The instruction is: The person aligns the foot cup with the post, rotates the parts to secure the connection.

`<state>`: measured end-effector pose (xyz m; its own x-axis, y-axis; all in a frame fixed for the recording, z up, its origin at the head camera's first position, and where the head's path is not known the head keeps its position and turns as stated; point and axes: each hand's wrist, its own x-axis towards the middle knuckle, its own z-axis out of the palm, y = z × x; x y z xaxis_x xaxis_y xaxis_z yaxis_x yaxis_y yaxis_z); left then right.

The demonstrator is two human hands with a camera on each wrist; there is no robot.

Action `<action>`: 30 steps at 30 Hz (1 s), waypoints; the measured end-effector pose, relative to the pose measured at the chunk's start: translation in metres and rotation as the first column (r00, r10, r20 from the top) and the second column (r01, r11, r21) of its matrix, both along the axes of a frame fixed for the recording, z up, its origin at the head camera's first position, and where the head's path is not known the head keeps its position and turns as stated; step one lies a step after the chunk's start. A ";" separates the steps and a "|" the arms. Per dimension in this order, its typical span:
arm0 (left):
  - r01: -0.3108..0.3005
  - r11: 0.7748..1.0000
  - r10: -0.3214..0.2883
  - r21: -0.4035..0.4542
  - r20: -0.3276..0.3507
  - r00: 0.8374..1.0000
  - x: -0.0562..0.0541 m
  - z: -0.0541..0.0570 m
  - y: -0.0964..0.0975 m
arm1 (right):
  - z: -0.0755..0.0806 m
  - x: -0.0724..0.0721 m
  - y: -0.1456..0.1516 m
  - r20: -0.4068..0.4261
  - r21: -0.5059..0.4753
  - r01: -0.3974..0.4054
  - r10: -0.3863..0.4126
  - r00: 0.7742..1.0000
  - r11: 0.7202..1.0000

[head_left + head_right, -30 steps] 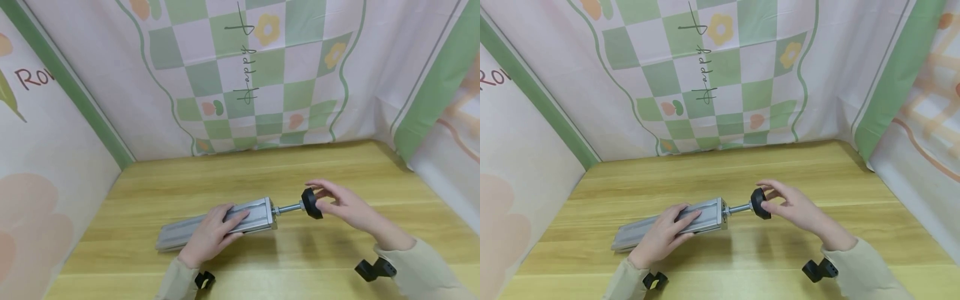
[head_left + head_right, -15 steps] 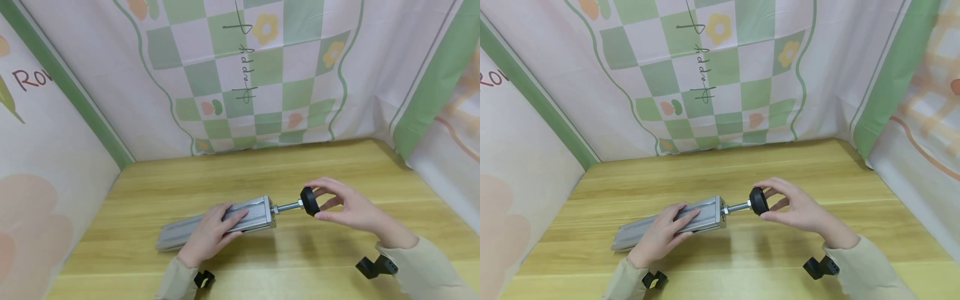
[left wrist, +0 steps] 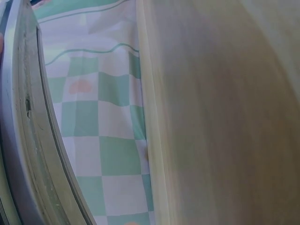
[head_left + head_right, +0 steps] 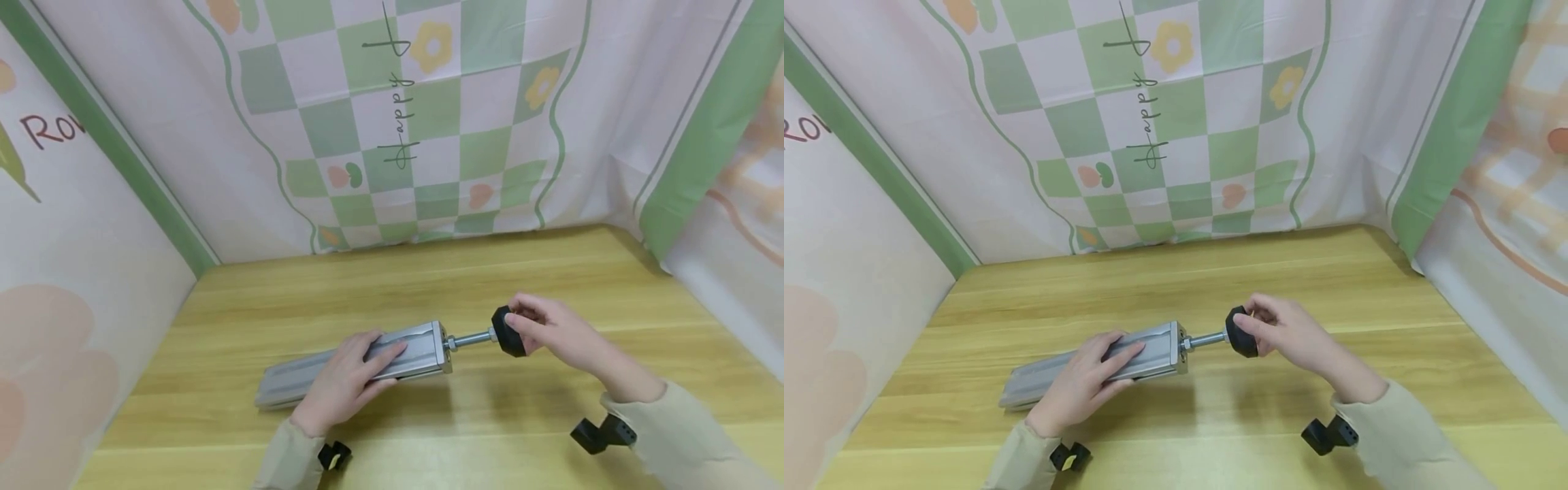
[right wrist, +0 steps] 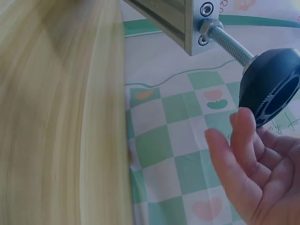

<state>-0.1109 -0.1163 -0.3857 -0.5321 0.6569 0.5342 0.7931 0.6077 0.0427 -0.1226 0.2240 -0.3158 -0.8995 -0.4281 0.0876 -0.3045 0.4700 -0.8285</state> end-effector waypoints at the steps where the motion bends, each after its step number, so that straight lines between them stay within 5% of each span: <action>1: -0.002 1.000 0.002 0.001 0.006 1.000 0.000 0.000 0.000 | 0.000 -0.001 0.000 0.008 0.002 0.002 -0.002 1.000 1.000; 4: -0.006 1.000 0.006 0.001 0.024 1.000 0.000 0.000 0.000 | -0.001 -0.002 0.000 -0.003 -0.018 -0.008 0.008 1.000 1.000; 8: -0.002 1.000 0.002 0.006 0.032 0.999 0.000 0.000 0.000 | -0.005 -0.001 0.004 -0.156 -0.045 -0.097 0.089 0.984 0.994; 13: 0.001 1.000 -0.002 0.021 0.034 0.999 -0.001 0.001 -0.001 | -0.007 0.000 0.010 -0.399 -0.017 -0.212 0.188 0.897 0.977; 18: 0.002 1.000 -0.003 0.018 0.024 1.000 -0.001 0.001 -0.001 | -0.007 -0.003 0.014 -0.463 -0.015 -0.307 0.265 0.846 0.952; 23: -0.001 1.000 0.001 0.012 0.027 1.000 -0.001 0.000 0.000 | -0.006 -0.004 0.017 -0.475 0.003 -0.328 0.290 0.831 0.945; 30: -0.004 1.000 0.004 0.002 0.031 0.999 0.000 0.003 0.001 | -0.006 -0.003 0.017 -0.442 -0.029 -0.289 0.247 0.862 0.957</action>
<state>-0.1105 -0.1156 -0.3830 -0.5513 0.6534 0.5188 0.7888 0.6107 0.0691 -0.1252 0.2406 -0.3215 -0.6153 -0.6185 0.4888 -0.7431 0.2482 -0.6214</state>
